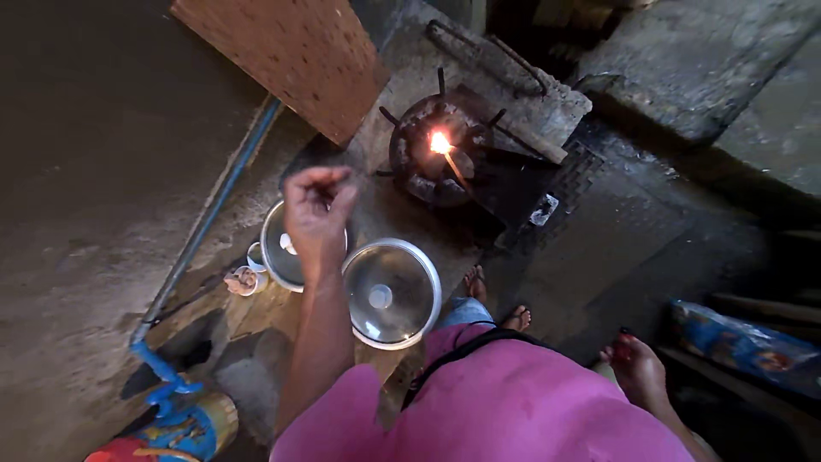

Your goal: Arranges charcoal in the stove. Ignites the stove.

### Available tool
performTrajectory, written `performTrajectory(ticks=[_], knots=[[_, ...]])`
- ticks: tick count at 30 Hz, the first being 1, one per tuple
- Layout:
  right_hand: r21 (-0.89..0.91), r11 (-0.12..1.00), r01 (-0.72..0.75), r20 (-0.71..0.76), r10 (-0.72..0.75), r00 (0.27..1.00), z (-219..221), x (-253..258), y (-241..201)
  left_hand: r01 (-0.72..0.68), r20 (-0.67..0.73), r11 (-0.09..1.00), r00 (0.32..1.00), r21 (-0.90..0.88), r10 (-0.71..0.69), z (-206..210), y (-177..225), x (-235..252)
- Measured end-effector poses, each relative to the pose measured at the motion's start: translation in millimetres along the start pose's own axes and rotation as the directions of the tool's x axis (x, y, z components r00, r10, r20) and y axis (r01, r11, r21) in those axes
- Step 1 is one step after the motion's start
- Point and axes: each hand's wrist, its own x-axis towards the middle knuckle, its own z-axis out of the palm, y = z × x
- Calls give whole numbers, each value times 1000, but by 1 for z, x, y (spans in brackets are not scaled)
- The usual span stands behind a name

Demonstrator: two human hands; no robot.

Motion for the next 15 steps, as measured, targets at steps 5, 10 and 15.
performTrajectory(ticks=[5,10,15], knots=[[-135,990,50,116,-34,993,-30,5,-17,133,229,969,970,-209,-84,4,42,-99],[-266,821,505,529,-314,788,-83,-30,-88,217,538,969,834,-117,-122,49,68,-171],[410,725,553,597,-672,438,-170,-95,-122,206,769,974,637,-94,-60,117,77,-216]])
